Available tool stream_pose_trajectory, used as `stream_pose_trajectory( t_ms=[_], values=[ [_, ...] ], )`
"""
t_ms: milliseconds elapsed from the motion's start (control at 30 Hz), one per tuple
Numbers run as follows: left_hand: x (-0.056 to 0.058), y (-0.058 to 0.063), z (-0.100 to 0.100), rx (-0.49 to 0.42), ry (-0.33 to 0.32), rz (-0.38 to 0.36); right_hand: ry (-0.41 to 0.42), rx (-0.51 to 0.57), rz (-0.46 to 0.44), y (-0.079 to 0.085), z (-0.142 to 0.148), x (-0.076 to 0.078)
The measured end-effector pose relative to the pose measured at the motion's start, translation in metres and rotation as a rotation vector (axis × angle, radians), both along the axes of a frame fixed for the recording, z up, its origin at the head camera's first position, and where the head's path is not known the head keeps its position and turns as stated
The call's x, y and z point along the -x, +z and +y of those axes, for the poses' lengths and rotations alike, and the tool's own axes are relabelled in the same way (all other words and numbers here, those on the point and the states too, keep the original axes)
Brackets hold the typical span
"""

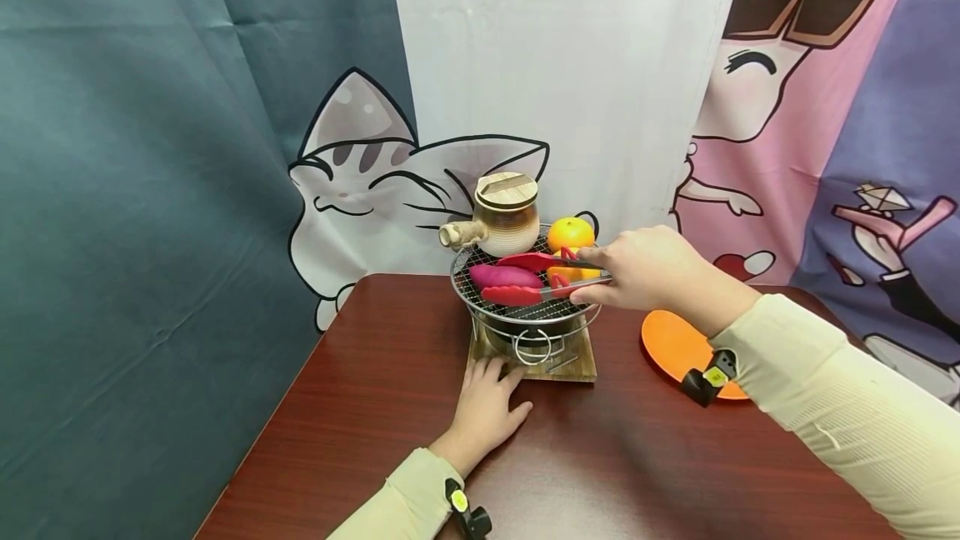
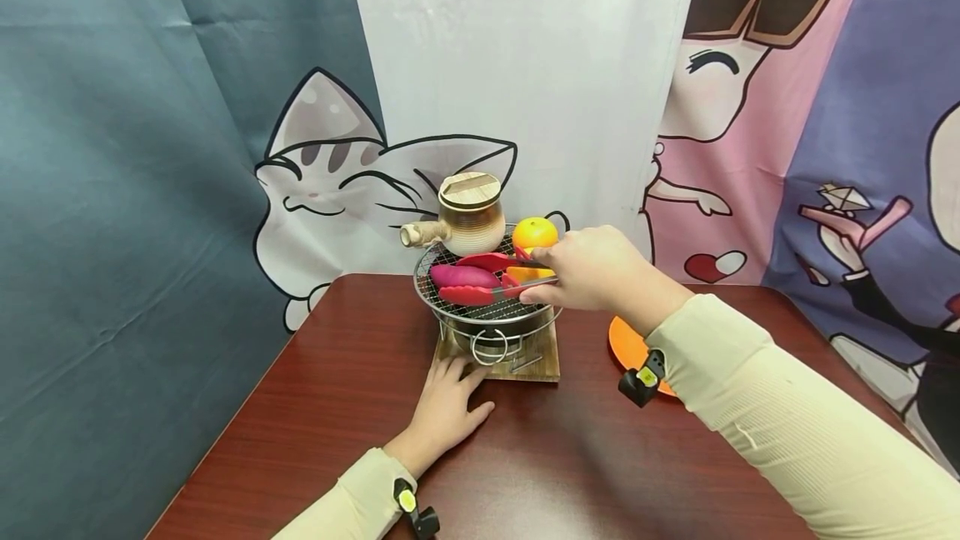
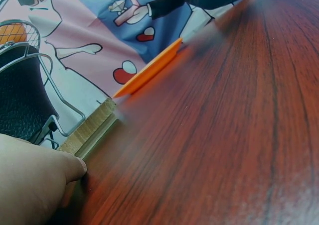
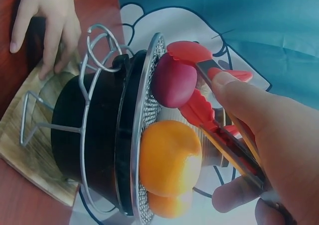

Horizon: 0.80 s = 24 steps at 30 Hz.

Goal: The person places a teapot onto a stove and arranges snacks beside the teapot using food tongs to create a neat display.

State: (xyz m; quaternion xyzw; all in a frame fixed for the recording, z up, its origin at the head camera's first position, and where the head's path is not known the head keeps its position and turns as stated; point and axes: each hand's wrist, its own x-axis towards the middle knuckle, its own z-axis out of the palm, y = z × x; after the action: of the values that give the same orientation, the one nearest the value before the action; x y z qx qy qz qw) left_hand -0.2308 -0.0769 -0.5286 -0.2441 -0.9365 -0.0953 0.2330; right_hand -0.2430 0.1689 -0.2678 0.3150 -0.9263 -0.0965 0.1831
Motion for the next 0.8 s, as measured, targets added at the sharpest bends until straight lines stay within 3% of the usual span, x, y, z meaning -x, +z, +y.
stream_pose_trajectory(
  t_ms=[400,800],
  values=[
    [0.000,0.001,0.001,0.005,0.003,0.000,-0.004,0.004,0.017,0.004,0.002,-0.001],
    [0.000,-0.002,0.000,-0.007,0.001,0.007,-0.108,0.094,-0.030,0.019,0.020,-0.008]
  ],
)
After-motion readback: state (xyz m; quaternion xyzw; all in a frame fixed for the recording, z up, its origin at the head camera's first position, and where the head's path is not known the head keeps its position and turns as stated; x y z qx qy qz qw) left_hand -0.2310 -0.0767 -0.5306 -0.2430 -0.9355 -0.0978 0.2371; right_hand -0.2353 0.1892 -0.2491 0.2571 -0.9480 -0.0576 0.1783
